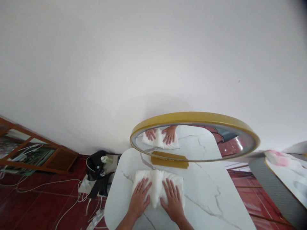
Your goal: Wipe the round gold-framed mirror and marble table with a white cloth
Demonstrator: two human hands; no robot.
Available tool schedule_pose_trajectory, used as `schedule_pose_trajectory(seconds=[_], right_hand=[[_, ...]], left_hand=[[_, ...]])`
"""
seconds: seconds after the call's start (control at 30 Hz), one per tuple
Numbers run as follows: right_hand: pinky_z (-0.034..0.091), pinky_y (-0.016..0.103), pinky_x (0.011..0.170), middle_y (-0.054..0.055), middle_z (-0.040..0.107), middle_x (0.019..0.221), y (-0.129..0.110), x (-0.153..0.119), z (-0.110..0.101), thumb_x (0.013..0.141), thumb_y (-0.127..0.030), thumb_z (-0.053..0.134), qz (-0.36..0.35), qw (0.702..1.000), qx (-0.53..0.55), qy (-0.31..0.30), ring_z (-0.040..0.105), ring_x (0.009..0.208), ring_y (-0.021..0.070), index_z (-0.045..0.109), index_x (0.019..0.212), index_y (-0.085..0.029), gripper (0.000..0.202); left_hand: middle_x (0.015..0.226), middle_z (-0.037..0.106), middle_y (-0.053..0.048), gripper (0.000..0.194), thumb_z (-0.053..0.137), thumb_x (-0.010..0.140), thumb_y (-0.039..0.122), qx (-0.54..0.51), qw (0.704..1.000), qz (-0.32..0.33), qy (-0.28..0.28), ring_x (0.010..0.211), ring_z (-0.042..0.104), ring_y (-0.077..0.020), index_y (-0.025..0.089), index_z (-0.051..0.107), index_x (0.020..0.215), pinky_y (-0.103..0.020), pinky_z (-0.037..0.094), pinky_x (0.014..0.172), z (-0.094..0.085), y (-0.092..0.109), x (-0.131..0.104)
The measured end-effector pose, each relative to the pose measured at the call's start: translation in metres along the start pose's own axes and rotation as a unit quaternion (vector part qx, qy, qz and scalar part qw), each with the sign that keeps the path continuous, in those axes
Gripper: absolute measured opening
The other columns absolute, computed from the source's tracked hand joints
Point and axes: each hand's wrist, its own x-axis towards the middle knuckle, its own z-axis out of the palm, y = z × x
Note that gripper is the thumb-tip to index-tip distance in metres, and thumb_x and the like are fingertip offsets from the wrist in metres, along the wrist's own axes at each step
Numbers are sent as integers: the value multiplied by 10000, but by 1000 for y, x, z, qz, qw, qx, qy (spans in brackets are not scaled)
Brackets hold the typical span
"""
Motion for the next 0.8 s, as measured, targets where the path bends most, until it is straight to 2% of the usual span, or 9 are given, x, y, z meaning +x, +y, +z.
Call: schedule_pose_trajectory(seconds=[0.17,0.23,0.33,0.43,0.53,0.67,0.8], right_hand=[[93,477,1125,-14,133,1526,14,32,-8,870,-480,373,54,998,-19,-6,119,1403,235,154,1461,-295,657],[101,473,1124,-36,126,1526,21,33,-12,869,-442,372,54,998,-25,-13,113,1404,221,150,1459,-316,643],[100,497,1119,-64,129,1523,33,24,-20,874,-416,356,53,998,-33,-12,103,1406,221,133,1454,-352,624],[113,511,1115,-60,145,1522,44,6,-25,880,-430,348,37,999,-34,-13,113,1404,236,127,1454,-353,620],[133,517,1109,-41,176,1517,53,-19,-22,874,-437,359,20,999,-39,-3,150,1397,256,134,1457,-337,633],[162,531,1090,-16,292,1478,64,-64,3,842,-451,402,-3,997,-57,52,286,1349,292,159,1451,-352,664],[215,521,1068,1,450,1386,73,-111,33,795,-537,453,18,991,-65,114,410,1270,322,184,1439,-370,718]], left_hand=[[1535,169,48,657,458,851,204,-45,998,-34,-6,1402,186,-220,319,211,1448,-397,241,1125,2,0,44],[1536,166,54,652,457,856,204,-57,998,-40,-14,1405,174,-217,330,210,1446,-404,234,1128,1,-1,48],[1540,150,62,648,443,874,222,-75,996,-28,-26,1408,158,-203,339,173,1452,-402,229,1133,-1,-3,42],[1541,143,71,653,438,881,233,-91,995,-10,-37,1410,148,-192,345,147,1455,-398,221,1142,-4,0,28],[1539,150,75,663,444,866,229,-111,993,-5,-46,1409,150,-200,347,161,1454,-404,223,1144,-2,13,13],[1535,161,85,736,494,781,198,-152,984,-20,-89,1405,168,-226,369,213,1439,-439,195,1150,3,34,-4],[1455,378,48,657,534,728,229,-187,969,-30,-159,1328,336,-251,382,395,1352,-448,236,1128,4,47,-17]])
